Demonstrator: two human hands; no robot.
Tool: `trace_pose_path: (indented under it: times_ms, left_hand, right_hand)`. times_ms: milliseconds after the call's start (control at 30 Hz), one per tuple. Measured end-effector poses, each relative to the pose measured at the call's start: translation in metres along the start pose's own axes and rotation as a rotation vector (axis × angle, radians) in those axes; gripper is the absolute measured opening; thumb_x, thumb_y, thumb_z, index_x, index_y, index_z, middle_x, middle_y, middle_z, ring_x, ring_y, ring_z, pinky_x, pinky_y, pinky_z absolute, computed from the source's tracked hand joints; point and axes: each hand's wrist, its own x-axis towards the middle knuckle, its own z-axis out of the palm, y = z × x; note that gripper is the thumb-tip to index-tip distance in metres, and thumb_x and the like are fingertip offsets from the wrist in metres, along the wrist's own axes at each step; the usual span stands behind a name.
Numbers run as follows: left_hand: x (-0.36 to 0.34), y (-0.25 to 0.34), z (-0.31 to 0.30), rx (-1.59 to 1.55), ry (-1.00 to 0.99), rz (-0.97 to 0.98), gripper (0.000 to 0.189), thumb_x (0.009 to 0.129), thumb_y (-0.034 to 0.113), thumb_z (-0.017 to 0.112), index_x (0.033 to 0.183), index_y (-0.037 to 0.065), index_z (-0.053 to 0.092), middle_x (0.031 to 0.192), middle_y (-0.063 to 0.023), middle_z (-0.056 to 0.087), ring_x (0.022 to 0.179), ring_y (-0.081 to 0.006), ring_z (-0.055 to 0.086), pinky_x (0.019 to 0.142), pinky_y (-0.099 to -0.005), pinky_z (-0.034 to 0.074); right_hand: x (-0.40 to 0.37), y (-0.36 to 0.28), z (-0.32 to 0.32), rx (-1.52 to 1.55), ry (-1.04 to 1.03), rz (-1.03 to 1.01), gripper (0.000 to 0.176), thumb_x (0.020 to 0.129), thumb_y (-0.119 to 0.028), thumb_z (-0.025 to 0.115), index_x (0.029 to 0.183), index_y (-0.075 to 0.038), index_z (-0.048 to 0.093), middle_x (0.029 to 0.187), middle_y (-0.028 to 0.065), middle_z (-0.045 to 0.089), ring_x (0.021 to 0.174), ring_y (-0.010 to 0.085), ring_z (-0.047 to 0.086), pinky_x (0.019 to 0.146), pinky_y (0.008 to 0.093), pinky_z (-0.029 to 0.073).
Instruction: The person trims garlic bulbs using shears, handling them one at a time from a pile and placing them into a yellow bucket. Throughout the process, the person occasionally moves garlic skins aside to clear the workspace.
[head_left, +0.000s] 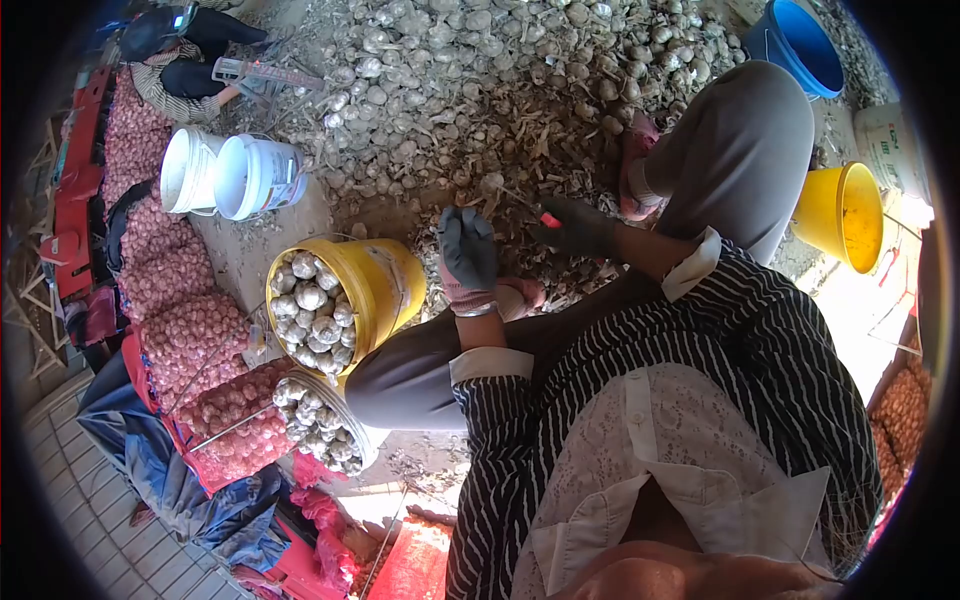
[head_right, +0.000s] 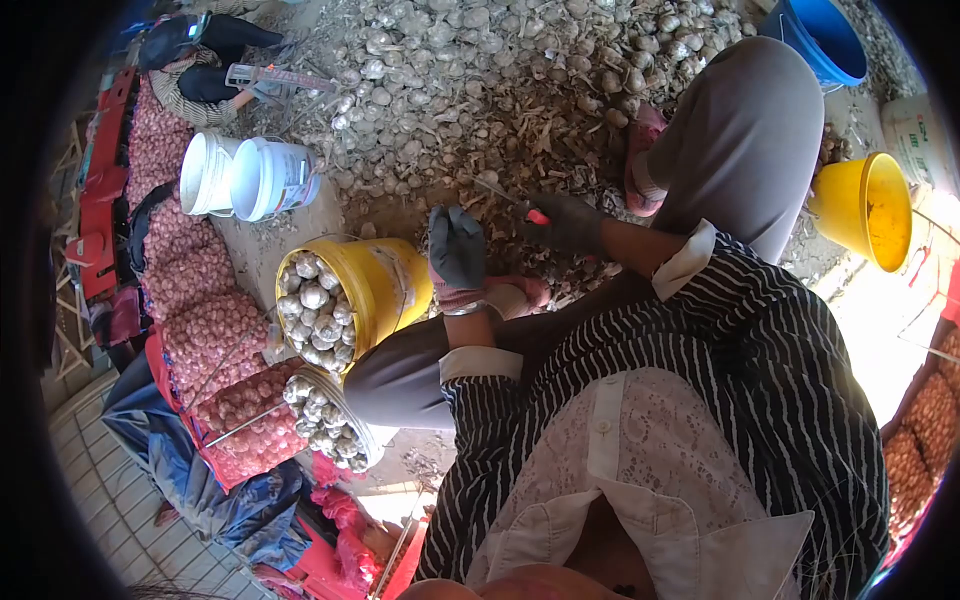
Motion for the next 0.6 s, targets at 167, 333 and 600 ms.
trace_pose_path:
  times_ms: [167, 333, 600]
  left_hand:
    - [0.008, -0.004, -0.045, 1.653, -0.129, -0.017, 0.021, 0.09, 0.017, 0.056, 0.106, 0.004, 0.06, 0.101, -0.0064, 0.059, 0.096, -0.0217, 0.058, 0.075, -0.0362, 0.049]
    - [0.041, 0.011, -0.112, 2.149, -0.232, -0.235, 0.031, 0.083, 0.032, 0.063, 0.099, 0.005, 0.065, 0.104, -0.0057, 0.064, 0.097, -0.0202, 0.062, 0.079, -0.0339, 0.049]
    - [0.106, 0.0, -0.113, 1.549, 0.658, -0.132, 0.033, 0.083, 0.021, 0.059, 0.11, 0.001, 0.062, 0.105, -0.0139, 0.066, 0.097, -0.031, 0.063, 0.084, -0.0379, 0.048]
  right_hand:
    - [0.004, -0.001, 0.007, 0.53, -0.195, 0.292, 0.03, 0.086, -0.035, 0.064, 0.095, -0.007, 0.06, 0.082, 0.009, 0.063, 0.07, 0.0177, 0.06, 0.061, 0.0339, 0.048]
    - [0.015, 0.011, 0.002, 0.995, -0.059, 0.571, 0.029, 0.086, -0.036, 0.063, 0.088, -0.007, 0.058, 0.071, 0.0051, 0.059, 0.056, 0.0158, 0.055, 0.048, 0.0337, 0.044]
    - [0.038, 0.021, 0.02, 1.026, 0.083, 0.516, 0.03, 0.086, -0.037, 0.064, 0.087, -0.008, 0.057, 0.066, 0.0019, 0.054, 0.055, 0.0143, 0.052, 0.049, 0.0315, 0.044]
